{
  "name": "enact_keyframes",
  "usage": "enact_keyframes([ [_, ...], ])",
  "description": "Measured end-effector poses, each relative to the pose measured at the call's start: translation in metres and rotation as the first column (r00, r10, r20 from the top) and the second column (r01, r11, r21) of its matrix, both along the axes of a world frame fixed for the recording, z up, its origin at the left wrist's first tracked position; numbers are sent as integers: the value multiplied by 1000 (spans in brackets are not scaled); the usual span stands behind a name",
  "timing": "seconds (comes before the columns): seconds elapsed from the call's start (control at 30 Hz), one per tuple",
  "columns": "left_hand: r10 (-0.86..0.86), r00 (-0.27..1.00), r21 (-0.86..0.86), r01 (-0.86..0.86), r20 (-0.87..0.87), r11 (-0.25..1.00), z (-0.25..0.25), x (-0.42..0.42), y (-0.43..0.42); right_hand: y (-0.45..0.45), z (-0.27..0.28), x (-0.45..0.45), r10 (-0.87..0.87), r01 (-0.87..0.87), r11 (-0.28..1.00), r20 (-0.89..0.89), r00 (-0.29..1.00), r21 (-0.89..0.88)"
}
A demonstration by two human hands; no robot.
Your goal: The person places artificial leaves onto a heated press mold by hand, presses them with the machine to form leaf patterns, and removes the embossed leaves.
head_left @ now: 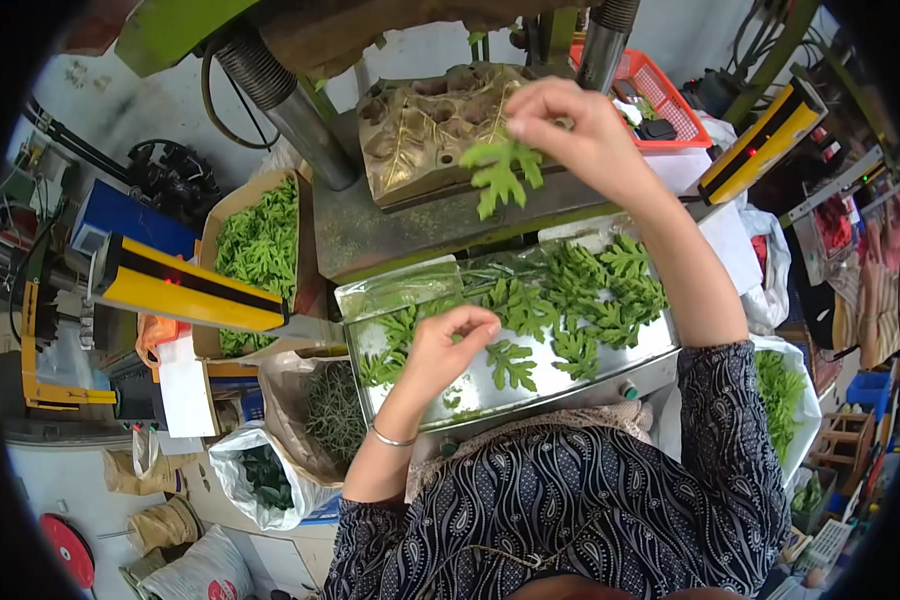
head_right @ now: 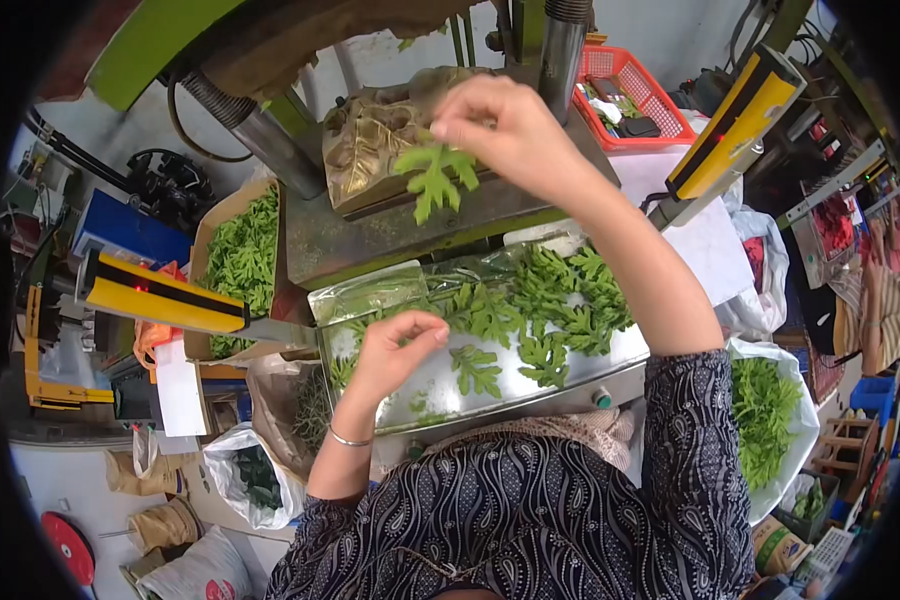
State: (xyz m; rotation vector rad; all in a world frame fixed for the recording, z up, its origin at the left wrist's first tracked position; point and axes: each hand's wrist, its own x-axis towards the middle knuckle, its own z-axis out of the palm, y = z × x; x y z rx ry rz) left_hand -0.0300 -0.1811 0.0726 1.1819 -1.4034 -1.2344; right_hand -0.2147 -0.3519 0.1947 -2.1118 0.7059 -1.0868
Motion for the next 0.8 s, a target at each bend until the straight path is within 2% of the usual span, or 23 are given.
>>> enact_keyframes([
  [0.1, 3, 1000, 77, -2, -22, 997, -6, -5, -4, -58, -23, 7, -199, 196, 978, -38, 979, -75],
  [0.17, 10, 1000, 103, -7, -29, 995, -10, -4, -7, -75, -40, 12, -259, 254, 962, -47, 965, -101],
  [0.3, 40, 999, 101, -42, 22, 994, -16, 2, -10, -95, -68, 22, -461, 398, 773, -8, 887, -494],
  [0.33, 44, 999, 107, -46, 19, 993, -18, 3, -12, -98, -70, 24, -458, 393, 778, -13, 889, -491],
  [0.47, 149, 988, 125, -142, -50, 982, -29, 10, -15, -85, -71, 25, -543, 376, 643, -51, 838, -667],
  [0.53, 157, 984, 130, -167, 84, 977, -20, 19, -18, -75, -62, 21, -522, 366, 668, -56, 851, -648],
  [0.57, 163, 983, 154, -173, 80, 973, -15, 24, -20, -68, -57, 20, -496, 357, 688, -50, 867, -632],
  [0.63, 356, 906, -68, -350, 229, 934, -11, 36, -16, -46, -63, 22, -435, 331, 741, -42, 900, -584],
  [0.7, 405, 880, -58, -404, 248, 913, -15, 46, -8, -8, -77, 27, -271, 164, 877, -184, 945, -451],
  [0.73, 445, 857, -86, -439, 259, 894, -17, 50, -5, 11, -91, 36, -157, 89, 924, -158, 975, -371],
  [0.8, 519, 809, -158, -494, 277, 855, -18, 56, 3, 51, -127, 45, 15, -66, 991, -387, 922, -120],
])
